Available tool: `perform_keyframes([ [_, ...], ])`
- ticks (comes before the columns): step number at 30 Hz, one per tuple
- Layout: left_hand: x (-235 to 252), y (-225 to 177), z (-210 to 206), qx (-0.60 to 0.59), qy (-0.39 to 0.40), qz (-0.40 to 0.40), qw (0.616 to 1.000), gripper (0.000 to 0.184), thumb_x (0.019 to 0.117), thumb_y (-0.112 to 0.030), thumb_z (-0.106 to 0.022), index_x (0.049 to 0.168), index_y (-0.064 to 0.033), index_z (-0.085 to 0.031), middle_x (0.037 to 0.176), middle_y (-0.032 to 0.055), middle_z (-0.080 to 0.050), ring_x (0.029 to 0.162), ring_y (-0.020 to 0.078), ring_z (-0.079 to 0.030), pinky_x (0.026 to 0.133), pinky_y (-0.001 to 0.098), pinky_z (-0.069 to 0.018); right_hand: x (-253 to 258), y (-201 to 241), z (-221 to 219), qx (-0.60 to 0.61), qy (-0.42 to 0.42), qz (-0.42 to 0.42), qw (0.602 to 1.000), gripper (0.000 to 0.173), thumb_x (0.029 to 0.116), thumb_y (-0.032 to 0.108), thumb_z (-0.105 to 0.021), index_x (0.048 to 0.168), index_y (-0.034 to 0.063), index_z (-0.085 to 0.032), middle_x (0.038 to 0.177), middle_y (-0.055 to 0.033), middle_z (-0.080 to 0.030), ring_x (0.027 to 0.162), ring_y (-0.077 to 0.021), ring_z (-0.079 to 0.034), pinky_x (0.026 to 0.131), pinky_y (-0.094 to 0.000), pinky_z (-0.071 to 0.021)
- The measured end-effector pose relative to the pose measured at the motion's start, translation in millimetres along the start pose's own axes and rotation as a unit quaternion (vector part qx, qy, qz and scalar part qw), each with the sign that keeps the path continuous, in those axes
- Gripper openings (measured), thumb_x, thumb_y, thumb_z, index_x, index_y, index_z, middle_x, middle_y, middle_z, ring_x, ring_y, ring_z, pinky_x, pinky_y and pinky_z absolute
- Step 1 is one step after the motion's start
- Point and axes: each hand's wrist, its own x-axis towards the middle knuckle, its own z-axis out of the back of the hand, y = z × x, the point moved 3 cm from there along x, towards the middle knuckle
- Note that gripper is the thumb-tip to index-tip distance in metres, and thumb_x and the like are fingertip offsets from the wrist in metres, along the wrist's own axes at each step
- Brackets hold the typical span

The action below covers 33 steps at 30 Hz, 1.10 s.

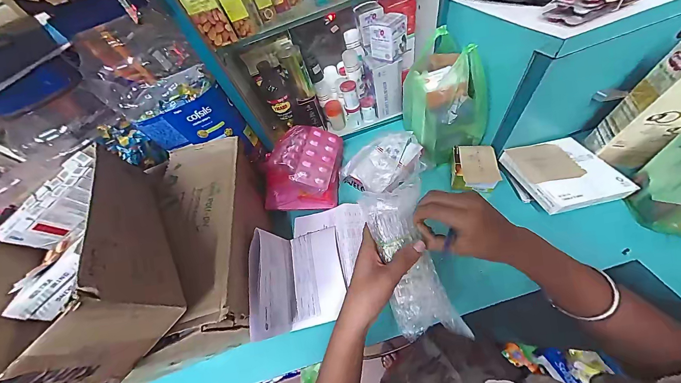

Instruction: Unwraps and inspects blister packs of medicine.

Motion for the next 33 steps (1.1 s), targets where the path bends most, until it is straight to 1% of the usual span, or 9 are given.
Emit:
perform_keyframes([
  [2, -3.4, -1.0, 5.7, -0.049, 0.053, 0.013, 0.997, 0.065, 0.0902, -0.014, -0.073, 0.141, 0.0025, -0.035, 0.111, 0.0058, -0.07, 0.097, 0.0133, -0.072, 0.088, 0.0328, -0.062, -2.5, -11.7, 8.7, 0.277, 0.024, -0.086, 0.957, 0.016, 0.0943, 0.017, -0.057, 0.086, 0.0052, -0.065, 0.087, -0.0007, -0.063, 0.077, 0.0014, -0.055, 0.064, -0.0112, -0.0438],
  [5, -7.5, 7.3, 21.4, -0.119, 0.193, 0.012, 0.974, 0.043, 0.0877, -0.018, -0.075, 0.127, -0.0147, -0.058, 0.106, -0.0042, -0.076, 0.093, 0.0082, -0.073, 0.084, 0.03, -0.0613, -9.4, -10.9, 26.8, 0.574, 0.161, -0.17, 0.785, 0.03, 0.0998, 0.047, -0.055, 0.086, 0.0258, -0.072, 0.076, 0.0195, -0.066, 0.066, 0.0121, -0.056, 0.057, -0.0081, -0.043],
  [11, -21.0, 15.3, 16.3, -0.129, 0.47, 0.019, 0.873, 0.044, 0.0903, -0.022, -0.075, 0.133, -0.0224, -0.063, 0.121, -0.0082, -0.071, 0.107, 0.0002, -0.067, 0.093, 0.022, -0.0556, -14.4, 25.4, 36.7, 0.676, 0.258, -0.101, 0.683, 0.032, 0.1068, 0.03, -0.053, 0.107, 0.0076, -0.076, 0.064, 0.0115, -0.064, 0.046, 0.0118, -0.049, 0.04, -0.0046, -0.035],
  [17, -21.5, 23.2, 31.0, 0.086, 0.496, 0.032, 0.864, 0.053, 0.0862, -0.03, -0.078, 0.128, -0.0023, -0.061, 0.108, 0.0016, -0.072, 0.099, 0.004, -0.068, 0.09, 0.0266, -0.0568, -12.9, 53.1, 46.1, 0.595, 0.297, -0.055, 0.744, 0.034, 0.1082, 0.026, -0.049, 0.107, 0.0024, -0.073, 0.056, 0.005, -0.055, 0.042, 0.0066, -0.044, 0.04, -0.0095, -0.0379],
  [20, -30.1, 20.3, 34.0, 0.257, 0.434, -0.024, 0.863, 0.056, 0.0858, -0.034, -0.079, 0.124, 0.004, -0.062, 0.097, 0.014, -0.073, 0.089, 0.0178, -0.071, 0.081, 0.0425, -0.0592, -11.2, 60.7, 64.1, 0.572, 0.271, -0.033, 0.774, 0.036, 0.1097, 0.029, -0.045, 0.107, 0.0039, -0.071, 0.064, 0.0034, -0.06, 0.048, 0.0058, -0.048, 0.047, -0.0104, -0.0422],
  [23, -42.9, 24.8, 42.9, -0.023, 0.396, -0.117, 0.91, 0.053, 0.0904, -0.042, -0.075, 0.135, -0.0157, -0.061, 0.117, -0.0047, -0.072, 0.106, 0.0011, -0.067, 0.093, 0.0231, -0.0558, -13.7, 44.0, 52.7, 0.541, 0.213, -0.15, 0.8, 0.032, 0.109, 0.031, -0.048, 0.121, 0.0138, -0.072, 0.075, 0.009, -0.072, 0.055, 0.0101, -0.057, 0.051, -0.0081, -0.0486],
  [26, -31.6, 31.0, 25.3, -0.338, 0.314, -0.162, 0.872, 0.061, 0.0882, -0.055, -0.069, 0.132, -0.0123, -0.063, 0.11, 0.0024, -0.072, 0.102, 0.0167, -0.069, 0.097, 0.04, -0.0546, -30.1, 24.6, 16.1, 0.582, 0.135, -0.299, 0.744, 0.03, 0.1079, 0.019, -0.05, 0.13, 0.0191, -0.07, 0.078, 0.0081, -0.075, 0.044, 0.0137, -0.038, 0.04, -0.006, -0.0268],
  [29, -7.3, 29.7, 19.4, -0.485, 0.266, -0.168, 0.816, 0.065, 0.0845, -0.055, -0.07, 0.127, -0.0067, -0.066, 0.105, 0.0038, -0.073, 0.105, 0.0219, -0.07, 0.11, 0.0522, -0.0456, -37.8, 32.4, -4.1, 0.527, 0.087, -0.373, 0.758, 0.031, 0.1058, 0.015, -0.054, 0.133, 0.0164, -0.069, 0.078, 0.0087, -0.075, 0.042, 0.0129, -0.039, 0.039, -0.0072, -0.0269],
  [33, 1.0, 26.3, 21.6, -0.493, 0.222, -0.154, 0.827, 0.061, 0.0833, -0.052, -0.071, 0.124, -0.006, -0.068, 0.1, 0.0041, -0.073, 0.101, 0.0226, -0.07, 0.111, 0.0563, -0.0425, -35.7, 36.0, -9.9, 0.437, 0.046, -0.396, 0.806, 0.031, 0.1003, 0.017, -0.064, 0.131, 0.0124, -0.07, 0.078, 0.0108, -0.076, 0.042, 0.0119, -0.039, 0.039, -0.0089, -0.0277],
])
